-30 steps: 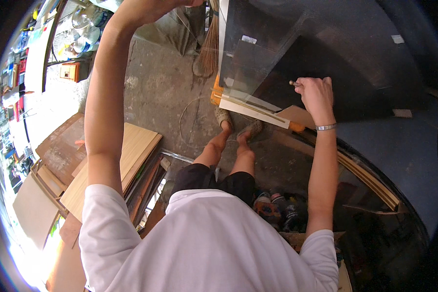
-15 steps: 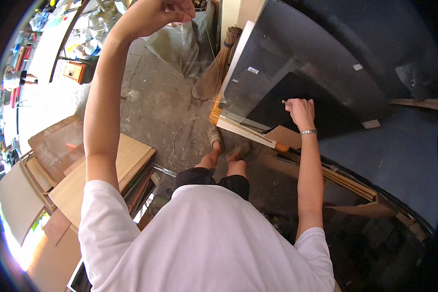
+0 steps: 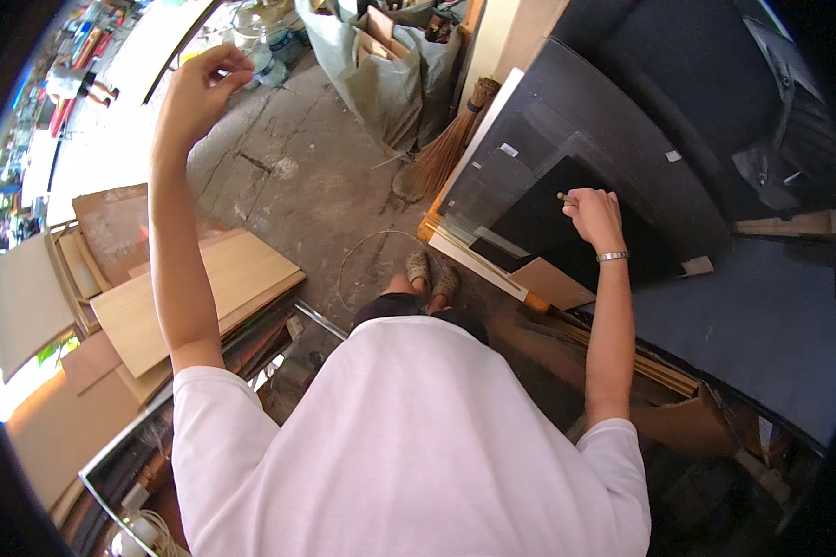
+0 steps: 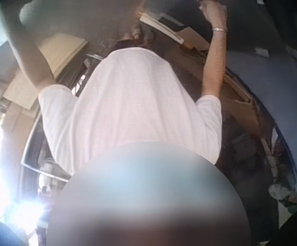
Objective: The person applies a liquid finish to a light-colored wooden board using a small brush, repeatedly dipping the brush into a container and spreading the finish across the surface. The person briefly moves to retrieve a clear plastic sheet and returns to continue applying the finish.
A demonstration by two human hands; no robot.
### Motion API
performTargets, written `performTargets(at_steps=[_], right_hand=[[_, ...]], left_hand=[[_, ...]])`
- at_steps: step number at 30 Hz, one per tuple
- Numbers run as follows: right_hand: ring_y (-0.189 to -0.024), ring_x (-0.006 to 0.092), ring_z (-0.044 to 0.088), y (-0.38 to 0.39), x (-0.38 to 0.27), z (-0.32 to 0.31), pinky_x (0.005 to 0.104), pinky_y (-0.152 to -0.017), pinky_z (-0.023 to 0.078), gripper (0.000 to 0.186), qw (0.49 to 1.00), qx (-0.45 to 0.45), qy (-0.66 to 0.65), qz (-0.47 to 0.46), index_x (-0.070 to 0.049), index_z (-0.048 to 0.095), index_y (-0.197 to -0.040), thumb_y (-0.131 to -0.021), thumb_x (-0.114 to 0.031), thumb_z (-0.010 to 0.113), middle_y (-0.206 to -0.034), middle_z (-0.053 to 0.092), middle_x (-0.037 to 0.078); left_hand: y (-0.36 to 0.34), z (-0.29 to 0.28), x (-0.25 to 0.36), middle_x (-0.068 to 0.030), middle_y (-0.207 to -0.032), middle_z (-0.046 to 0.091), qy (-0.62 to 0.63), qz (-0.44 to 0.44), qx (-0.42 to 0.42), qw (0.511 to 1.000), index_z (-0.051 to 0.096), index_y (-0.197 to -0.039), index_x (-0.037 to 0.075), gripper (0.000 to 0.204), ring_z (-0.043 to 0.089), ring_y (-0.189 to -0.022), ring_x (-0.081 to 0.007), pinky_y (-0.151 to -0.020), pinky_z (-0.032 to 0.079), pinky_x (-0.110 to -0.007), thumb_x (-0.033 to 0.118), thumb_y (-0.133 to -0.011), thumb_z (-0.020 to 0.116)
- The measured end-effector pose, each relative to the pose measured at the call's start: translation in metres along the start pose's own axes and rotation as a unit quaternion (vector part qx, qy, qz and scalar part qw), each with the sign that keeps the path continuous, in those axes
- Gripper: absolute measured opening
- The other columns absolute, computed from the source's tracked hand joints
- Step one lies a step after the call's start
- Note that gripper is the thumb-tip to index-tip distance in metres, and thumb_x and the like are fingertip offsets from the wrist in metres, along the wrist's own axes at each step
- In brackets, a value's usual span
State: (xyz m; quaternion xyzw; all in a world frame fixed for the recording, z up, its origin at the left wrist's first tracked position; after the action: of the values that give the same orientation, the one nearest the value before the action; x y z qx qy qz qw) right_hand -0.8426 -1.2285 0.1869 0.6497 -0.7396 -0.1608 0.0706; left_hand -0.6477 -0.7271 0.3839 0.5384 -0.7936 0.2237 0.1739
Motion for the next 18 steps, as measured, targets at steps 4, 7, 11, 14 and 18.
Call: performTargets(at_steps=[4, 7, 11, 14, 18], right_hand=[[-0.085, 0.0358, 0.067, 0.003, -0.026, -0.031, 0.0471, -0.087, 0.045, 0.012, 0.999, 0.003, -0.006, -0.046, -0.006, 0.071, -0.088, -0.09, -0.017, 0.069, -0.082, 0.071, 0.016], [-0.085, 0.0399, 0.065, 0.003, -0.055, -0.058, 0.0484, -0.084, 0.046, 0.012, 0.996, 0.003, -0.004, -0.093, -0.004, 0.069, -0.085, -0.087, -0.016, 0.07, -0.082, 0.069, 0.02], [-0.083, 0.0423, 0.064, -0.006, -0.113, -0.089, 0.0509, -0.079, 0.046, 0.017, 0.992, -0.022, 0.043, -0.118, -0.001, 0.062, -0.076, -0.083, -0.014, 0.071, -0.078, 0.067, 0.022], [-0.081, 0.0424, 0.064, -0.027, -0.167, -0.105, 0.0502, -0.073, 0.048, 0.018, 0.987, -0.032, 0.055, -0.151, -0.001, 0.061, -0.074, -0.082, -0.014, 0.072, -0.076, 0.066, 0.022], [-0.077, 0.0421, 0.064, -0.066, -0.244, -0.115, 0.0492, -0.07, 0.049, 0.018, 0.982, -0.062, 0.05, -0.172, -0.002, 0.061, -0.074, -0.08, -0.013, 0.074, -0.073, 0.065, 0.021]], left_hand=[[0.059, -0.022, -0.085, -0.0066, -0.084, 0.072, 0.048, -0.123, 0.045, 0.99, 0.068, -0.097, 0.002, 0.011, 0.063, -0.079, -0.0122, -0.074, 0.05, -0.03, 0.009, -0.089, 0.069], [0.111, -0.029, -0.141, -0.0112, -0.084, 0.073, 0.023, -0.203, 0.088, 0.975, 0.068, -0.095, 0.0, 0.011, 0.067, -0.079, -0.0149, -0.074, 0.052, -0.031, 0.007, -0.088, 0.067], [0.174, -0.033, -0.199, -0.011, -0.087, 0.073, -0.099, -0.272, 0.119, 0.95, 0.071, -0.092, 0.011, 0.014, 0.07, -0.082, -0.029, -0.075, 0.054, -0.04, 0.019, -0.081, 0.073], [0.21, -0.021, -0.248, -0.0121, -0.083, 0.071, -0.104, -0.36, 0.102, 0.921, 0.069, -0.089, 0.01, 0.011, 0.069, -0.084, -0.0331, -0.076, 0.053, -0.043, 0.017, -0.081, 0.071], [0.237, -0.021, -0.31, -0.0137, -0.085, 0.071, -0.122, -0.392, 0.067, 0.909, 0.065, -0.09, 0.007, 0.014, 0.069, -0.084, -0.0328, -0.076, 0.053, -0.043, 0.012, -0.08, 0.072]])
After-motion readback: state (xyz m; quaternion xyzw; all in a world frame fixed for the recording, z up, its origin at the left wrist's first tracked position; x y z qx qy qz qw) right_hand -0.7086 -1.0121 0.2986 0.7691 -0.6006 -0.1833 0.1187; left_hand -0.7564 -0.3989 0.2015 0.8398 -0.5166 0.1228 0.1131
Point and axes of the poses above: each hand's wrist, its own y-axis away from the middle knuckle, its own z-axis out of the palm, x = y × z, the point moved 8 cm from there along -y, towards the middle knuckle
